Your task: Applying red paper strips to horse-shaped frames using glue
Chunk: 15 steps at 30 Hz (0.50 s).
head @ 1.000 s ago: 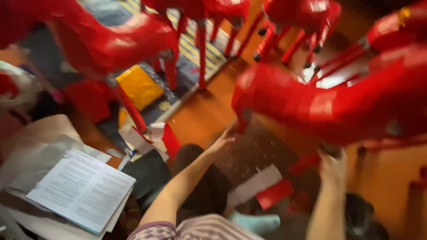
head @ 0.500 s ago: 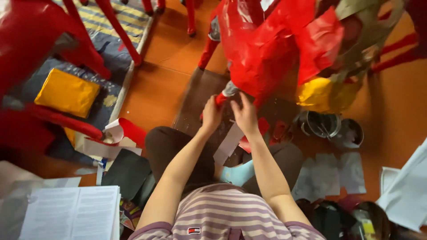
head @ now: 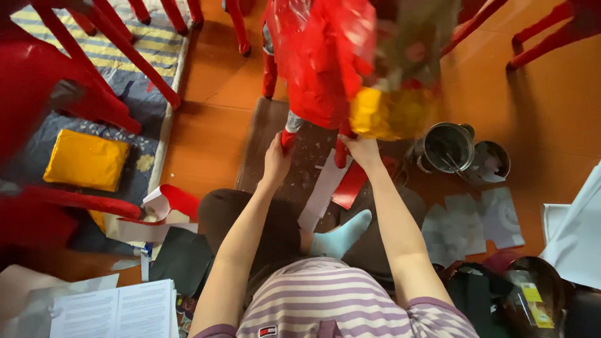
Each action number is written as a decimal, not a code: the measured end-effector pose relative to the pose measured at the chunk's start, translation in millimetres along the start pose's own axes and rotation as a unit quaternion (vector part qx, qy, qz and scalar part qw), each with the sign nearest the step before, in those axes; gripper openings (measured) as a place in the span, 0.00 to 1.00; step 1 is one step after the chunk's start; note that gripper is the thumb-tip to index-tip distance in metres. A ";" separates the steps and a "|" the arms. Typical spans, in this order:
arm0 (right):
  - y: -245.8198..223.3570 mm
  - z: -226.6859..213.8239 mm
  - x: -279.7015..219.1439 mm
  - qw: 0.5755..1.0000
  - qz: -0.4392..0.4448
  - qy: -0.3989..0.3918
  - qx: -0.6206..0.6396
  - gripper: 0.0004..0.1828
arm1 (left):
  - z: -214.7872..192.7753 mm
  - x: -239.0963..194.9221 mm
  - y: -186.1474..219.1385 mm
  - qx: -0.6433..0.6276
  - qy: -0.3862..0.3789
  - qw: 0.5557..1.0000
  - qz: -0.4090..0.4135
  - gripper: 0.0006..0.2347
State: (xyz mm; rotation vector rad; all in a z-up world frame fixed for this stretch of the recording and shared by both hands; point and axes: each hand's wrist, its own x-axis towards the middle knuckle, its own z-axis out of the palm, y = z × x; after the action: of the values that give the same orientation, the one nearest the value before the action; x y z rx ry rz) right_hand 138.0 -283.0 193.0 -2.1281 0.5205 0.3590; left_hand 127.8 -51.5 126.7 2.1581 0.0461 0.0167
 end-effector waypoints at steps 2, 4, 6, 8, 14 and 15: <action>2.7 -5.6 4.5 1.000 -0.010 0.002 -0.008 0.44 | 2.7 11.5 3.9 0.006 -0.008 1.000 0.016 0.19; 7.1 -11.5 9.0 1.000 -0.013 0.005 -0.014 0.44 | 10.9 28.4 1.4 0.013 -0.026 0.999 0.014 0.19; 11.0 -15.5 13.5 1.000 -0.016 0.008 -0.020 0.44 | 22.0 43.5 -6.7 0.021 -0.046 0.999 0.013 0.20; 15.1 -16.8 16.6 0.999 -0.027 0.009 -0.032 0.44 | 35.2 54.6 -21.0 0.048 -0.071 0.996 0.013 0.18; 25.8 -21.4 29.6 0.997 -0.049 0.009 -0.053 0.45 | 41.7 60.4 -8.9 0.012 -0.056 0.997 0.046 0.18; 27.2 -23.2 33.7 0.997 -0.047 0.008 -0.053 0.45 | 41.0 60.2 -4.5 0.012 -0.058 0.997 0.045 0.18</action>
State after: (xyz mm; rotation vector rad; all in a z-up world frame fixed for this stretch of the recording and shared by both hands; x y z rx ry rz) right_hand 155.5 -324.0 172.3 -2.2504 0.4179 0.3219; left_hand 189.1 -80.8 99.8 2.1808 -0.1183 -0.0576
